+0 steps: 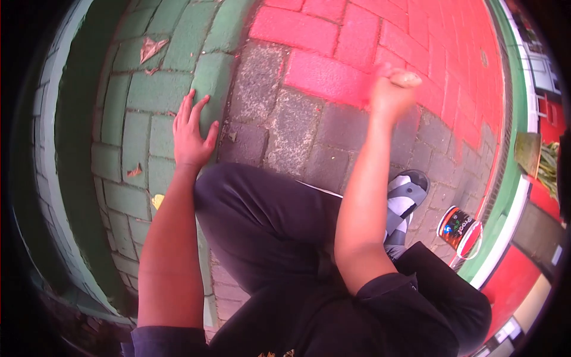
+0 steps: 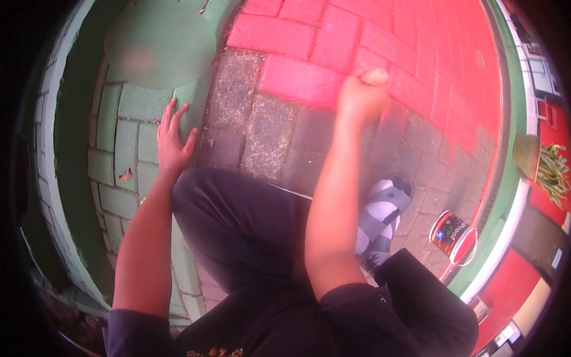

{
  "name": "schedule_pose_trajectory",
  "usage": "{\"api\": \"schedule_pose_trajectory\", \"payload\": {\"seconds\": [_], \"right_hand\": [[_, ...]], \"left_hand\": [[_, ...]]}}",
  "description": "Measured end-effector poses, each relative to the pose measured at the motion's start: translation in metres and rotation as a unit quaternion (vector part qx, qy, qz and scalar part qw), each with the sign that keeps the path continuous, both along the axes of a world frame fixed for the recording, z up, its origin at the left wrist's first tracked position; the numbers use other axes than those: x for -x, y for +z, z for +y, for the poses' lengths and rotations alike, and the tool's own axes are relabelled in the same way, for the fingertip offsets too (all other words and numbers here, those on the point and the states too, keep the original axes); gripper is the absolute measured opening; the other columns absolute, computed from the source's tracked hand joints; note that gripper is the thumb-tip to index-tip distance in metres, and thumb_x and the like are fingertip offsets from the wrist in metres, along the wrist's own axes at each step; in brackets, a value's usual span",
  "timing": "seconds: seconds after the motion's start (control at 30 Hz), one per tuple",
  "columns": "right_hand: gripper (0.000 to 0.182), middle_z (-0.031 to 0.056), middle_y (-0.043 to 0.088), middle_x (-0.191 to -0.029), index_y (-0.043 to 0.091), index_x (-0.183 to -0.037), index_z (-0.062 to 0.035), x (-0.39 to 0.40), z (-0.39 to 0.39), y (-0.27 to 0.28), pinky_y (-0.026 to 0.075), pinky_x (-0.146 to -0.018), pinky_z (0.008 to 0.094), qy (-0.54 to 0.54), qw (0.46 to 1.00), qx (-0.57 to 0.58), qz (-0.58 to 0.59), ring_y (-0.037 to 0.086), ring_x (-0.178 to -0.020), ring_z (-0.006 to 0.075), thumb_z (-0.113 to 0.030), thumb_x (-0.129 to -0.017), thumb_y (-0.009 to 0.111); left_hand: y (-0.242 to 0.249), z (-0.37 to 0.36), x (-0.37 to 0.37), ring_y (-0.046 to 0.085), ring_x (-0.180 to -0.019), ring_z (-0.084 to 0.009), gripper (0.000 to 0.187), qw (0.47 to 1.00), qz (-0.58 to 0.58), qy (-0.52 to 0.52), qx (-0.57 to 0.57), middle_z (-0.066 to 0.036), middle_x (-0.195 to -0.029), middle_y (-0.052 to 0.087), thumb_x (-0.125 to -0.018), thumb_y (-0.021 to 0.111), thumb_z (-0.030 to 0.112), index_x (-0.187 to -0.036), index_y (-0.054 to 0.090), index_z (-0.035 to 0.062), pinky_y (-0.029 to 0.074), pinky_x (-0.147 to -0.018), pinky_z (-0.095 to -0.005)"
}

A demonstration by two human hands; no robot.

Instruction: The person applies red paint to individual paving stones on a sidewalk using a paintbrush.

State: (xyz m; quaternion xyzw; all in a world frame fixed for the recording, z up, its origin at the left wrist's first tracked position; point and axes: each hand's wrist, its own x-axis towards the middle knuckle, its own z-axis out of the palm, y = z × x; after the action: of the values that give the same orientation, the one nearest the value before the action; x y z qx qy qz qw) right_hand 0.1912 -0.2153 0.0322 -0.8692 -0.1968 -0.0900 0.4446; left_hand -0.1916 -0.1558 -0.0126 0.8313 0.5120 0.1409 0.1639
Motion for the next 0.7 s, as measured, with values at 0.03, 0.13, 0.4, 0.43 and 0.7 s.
{"api": "schedule_pose_trajectory", "payload": {"seconds": [0.03,0.13,0.4,0.43,0.7], "right_hand": [[0.013,0.0118,0.068,-0.069,0.064,-0.074,-0.0057,0.009,0.000,0.011,0.050,-0.062,0.0474,0.008,1.000,0.001,0.000,0.067,-0.064,0.0292,-0.013,-0.085,0.065],[0.013,0.0180,0.071,-0.077,0.068,-0.077,-0.0078,0.040,0.019,-0.005,0.051,-0.066,0.0471,0.061,0.994,0.093,0.007,0.070,-0.072,0.0344,-0.015,-0.085,0.061],[0.027,-0.0005,0.058,-0.060,0.060,-0.067,-0.0052,0.098,0.056,-0.021,0.044,-0.055,0.0294,0.284,0.918,-0.107,0.253,0.055,-0.058,0.0077,-0.013,-0.090,0.072],[0.016,0.0004,0.060,-0.067,0.059,-0.073,-0.0061,0.075,0.044,-0.039,0.047,-0.056,0.0285,0.256,0.903,-0.141,0.316,0.057,-0.060,0.0083,-0.004,-0.084,0.071],[0.010,0.0030,0.065,-0.070,0.063,-0.074,-0.0049,0.066,0.046,-0.028,0.050,-0.062,0.0304,0.288,0.907,-0.118,0.283,0.062,-0.066,0.0114,0.001,-0.076,0.071]], "left_hand": [[0.001,0.000,-0.001,0.029,-0.153,-0.0331,0.060,1.000,0.011,0.000,0.000,-0.011,-0.166,0.032,-0.093,0.065,0.029,-0.150,0.047,0.0231,0.026,-0.121,-0.0506],[0.001,-0.001,-0.003,0.025,-0.155,-0.0317,0.061,0.999,0.040,-0.006,-0.013,-0.010,-0.169,0.026,-0.097,0.060,0.030,-0.156,0.042,0.0242,0.023,-0.122,-0.0489],[-0.002,-0.001,-0.001,0.024,-0.155,-0.0289,0.060,0.996,0.083,-0.015,-0.008,-0.006,-0.169,0.026,-0.099,0.058,0.034,-0.156,0.041,0.0322,0.023,-0.123,-0.0499],[-0.001,0.000,-0.001,0.024,-0.155,-0.0285,0.060,0.996,0.084,-0.015,-0.010,-0.006,-0.169,0.026,-0.098,0.058,0.034,-0.156,0.041,0.0321,0.023,-0.123,-0.0498],[0.001,-0.001,-0.001,0.025,-0.155,-0.0287,0.060,0.997,0.078,-0.016,-0.014,-0.006,-0.168,0.027,-0.098,0.059,0.032,-0.155,0.042,0.0307,0.023,-0.123,-0.0498]]}}
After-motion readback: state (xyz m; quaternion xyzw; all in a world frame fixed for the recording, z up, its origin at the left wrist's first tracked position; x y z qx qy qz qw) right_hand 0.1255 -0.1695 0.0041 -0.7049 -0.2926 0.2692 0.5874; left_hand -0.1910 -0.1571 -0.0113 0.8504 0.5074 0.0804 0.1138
